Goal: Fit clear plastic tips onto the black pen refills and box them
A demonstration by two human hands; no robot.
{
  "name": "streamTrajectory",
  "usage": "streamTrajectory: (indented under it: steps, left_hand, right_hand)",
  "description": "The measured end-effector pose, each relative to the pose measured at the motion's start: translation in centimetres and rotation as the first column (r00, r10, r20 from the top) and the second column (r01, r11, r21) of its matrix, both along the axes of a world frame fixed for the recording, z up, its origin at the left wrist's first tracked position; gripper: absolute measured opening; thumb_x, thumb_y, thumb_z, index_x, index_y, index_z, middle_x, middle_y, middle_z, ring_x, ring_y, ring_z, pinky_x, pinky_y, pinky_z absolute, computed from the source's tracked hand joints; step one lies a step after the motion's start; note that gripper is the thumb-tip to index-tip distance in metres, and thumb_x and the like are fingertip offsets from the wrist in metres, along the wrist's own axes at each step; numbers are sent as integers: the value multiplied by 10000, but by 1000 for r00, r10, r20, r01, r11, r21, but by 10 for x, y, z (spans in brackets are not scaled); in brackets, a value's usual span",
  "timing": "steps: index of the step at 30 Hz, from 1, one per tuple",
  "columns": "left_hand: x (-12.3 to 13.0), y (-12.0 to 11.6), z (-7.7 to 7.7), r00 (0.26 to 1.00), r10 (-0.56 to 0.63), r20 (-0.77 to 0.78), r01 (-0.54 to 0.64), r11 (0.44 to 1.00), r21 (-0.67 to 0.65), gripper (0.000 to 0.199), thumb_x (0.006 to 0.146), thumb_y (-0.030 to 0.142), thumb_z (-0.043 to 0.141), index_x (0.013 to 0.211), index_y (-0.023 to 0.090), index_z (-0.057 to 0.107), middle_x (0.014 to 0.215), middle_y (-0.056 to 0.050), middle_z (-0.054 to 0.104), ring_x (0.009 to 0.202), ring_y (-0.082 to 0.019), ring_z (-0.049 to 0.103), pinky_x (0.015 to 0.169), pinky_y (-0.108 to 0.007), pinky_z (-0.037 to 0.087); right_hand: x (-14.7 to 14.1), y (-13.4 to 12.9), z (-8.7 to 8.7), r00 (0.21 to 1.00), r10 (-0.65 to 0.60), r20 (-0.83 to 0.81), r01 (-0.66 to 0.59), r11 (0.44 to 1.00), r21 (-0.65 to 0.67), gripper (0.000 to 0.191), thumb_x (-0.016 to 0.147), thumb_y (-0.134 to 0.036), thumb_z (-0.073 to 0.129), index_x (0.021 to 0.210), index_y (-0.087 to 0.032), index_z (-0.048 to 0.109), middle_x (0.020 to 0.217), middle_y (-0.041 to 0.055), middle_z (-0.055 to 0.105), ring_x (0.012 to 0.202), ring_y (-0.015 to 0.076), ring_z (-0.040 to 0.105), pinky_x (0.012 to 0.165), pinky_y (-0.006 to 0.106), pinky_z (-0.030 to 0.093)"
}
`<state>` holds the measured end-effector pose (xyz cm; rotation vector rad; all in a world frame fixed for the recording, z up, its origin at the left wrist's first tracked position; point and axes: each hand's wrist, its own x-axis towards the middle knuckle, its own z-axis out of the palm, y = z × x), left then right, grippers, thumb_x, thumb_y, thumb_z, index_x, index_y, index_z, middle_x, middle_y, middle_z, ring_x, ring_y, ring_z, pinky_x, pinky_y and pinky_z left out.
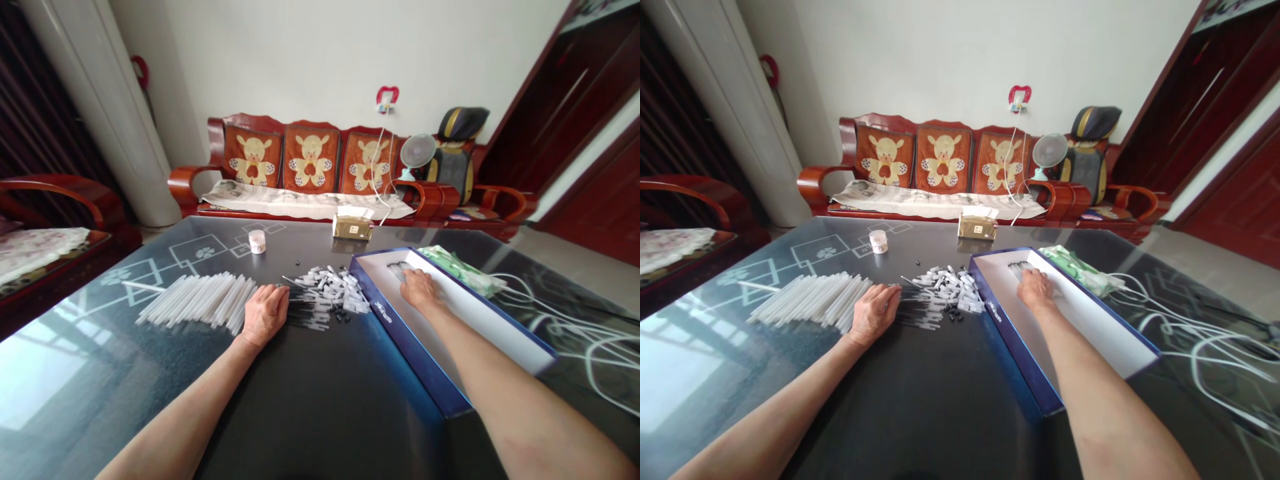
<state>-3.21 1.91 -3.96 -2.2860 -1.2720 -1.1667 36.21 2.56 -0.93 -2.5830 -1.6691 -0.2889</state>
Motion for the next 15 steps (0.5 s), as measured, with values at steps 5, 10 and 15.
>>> streamTrajectory:
  steps: [5,10,15]
  left_hand:
    - [0,0,1,1000,2,0,-2,1000,7,243,947,276,438,919,197,666,727,-35,633,727,-163,581,702,-263,452]
    - [0,0,-1,1000,2,7,-2,1000,4,244,948,282,438,921,199,666,747,-35,646,736,-161,591,701,-259,458]
    - [1,0,-1,1000,-13,16,13,1000,-3,247,952,281,433,927,198,664,739,-33,642,740,-159,594,701,-255,463]
  right_hand:
    - [9,-2,4,997,-76,-35,77,997,26,477,804,-356,534,1246,-179,515,1308,179,490,1207,349,458,909,491,406]
    - [24,4,4,981,-147,-129,143,989,-40,670,768,-536,548,1306,-148,452,1299,225,502,1185,353,495,900,454,406]
    - [28,4,9,967,-181,-178,165,981,-99,696,749,-564,559,1243,-75,528,1281,283,505,1170,374,514,868,409,400]
